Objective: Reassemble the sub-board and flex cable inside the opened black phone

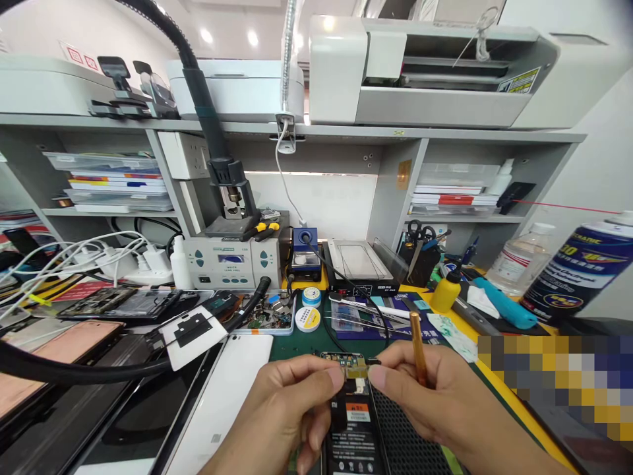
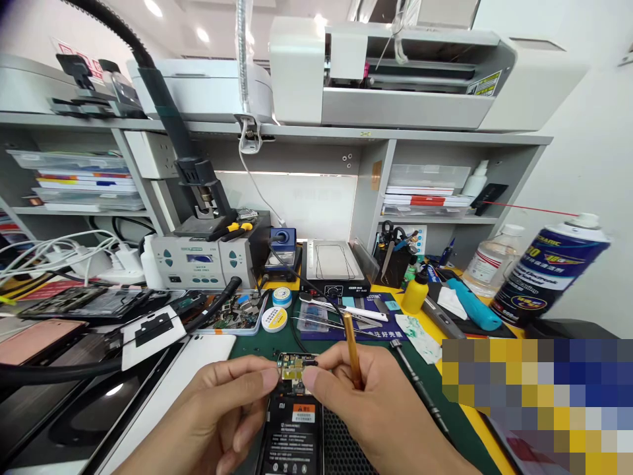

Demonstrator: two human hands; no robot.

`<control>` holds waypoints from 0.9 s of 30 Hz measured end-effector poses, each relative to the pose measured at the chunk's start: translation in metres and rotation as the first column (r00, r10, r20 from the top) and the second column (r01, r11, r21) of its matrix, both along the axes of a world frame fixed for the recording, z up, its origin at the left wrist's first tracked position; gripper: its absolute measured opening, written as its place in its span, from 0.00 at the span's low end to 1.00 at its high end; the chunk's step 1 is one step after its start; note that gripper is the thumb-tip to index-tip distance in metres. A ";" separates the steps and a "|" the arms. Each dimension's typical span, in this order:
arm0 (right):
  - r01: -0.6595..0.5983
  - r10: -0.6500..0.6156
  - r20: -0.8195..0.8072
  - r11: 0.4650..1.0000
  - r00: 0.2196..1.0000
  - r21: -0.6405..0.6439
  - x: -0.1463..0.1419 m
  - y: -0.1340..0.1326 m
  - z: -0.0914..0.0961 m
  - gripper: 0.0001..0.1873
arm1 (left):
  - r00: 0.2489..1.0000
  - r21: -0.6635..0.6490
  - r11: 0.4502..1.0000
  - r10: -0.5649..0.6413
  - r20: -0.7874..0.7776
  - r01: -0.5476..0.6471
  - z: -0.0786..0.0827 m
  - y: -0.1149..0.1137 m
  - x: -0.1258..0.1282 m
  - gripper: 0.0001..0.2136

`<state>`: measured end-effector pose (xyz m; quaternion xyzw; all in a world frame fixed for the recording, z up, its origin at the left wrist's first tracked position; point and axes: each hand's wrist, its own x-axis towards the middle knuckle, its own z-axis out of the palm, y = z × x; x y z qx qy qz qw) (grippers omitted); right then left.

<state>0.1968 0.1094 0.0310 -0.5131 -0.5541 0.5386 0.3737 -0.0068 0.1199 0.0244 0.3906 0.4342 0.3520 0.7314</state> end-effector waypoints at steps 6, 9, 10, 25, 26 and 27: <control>-0.024 0.010 -0.119 0.993 0.993 -0.115 -0.004 -0.003 0.008 0.21 | 0.995 -0.003 1.000 -0.022 0.101 0.022 0.003 0.000 -0.003 0.15; -0.058 0.022 -0.193 0.981 0.981 -0.184 -0.003 -0.004 0.009 0.18 | 0.987 -0.020 0.999 -0.035 0.160 0.039 0.002 0.001 -0.003 0.15; -0.066 0.020 -0.219 0.977 0.975 -0.205 -0.003 -0.004 0.009 0.18 | 0.984 -0.031 0.998 -0.039 0.173 0.045 0.001 0.002 -0.003 0.15; -0.128 0.012 -0.353 0.943 0.936 -0.308 0.002 -0.003 0.011 0.29 | 1.000 0.106 0.994 -0.006 -0.002 0.006 0.002 -0.002 -0.007 0.14; -0.116 0.002 -0.351 0.945 0.936 -0.305 0.002 -0.002 0.011 0.29 | 0.996 0.245 0.969 0.047 -0.081 -0.026 0.002 -0.003 -0.008 0.13; -0.098 -0.015 -0.346 0.947 0.938 -0.307 0.002 -0.002 0.012 0.28 | 0.982 0.419 0.907 0.118 -0.150 -0.045 0.001 -0.004 -0.009 0.11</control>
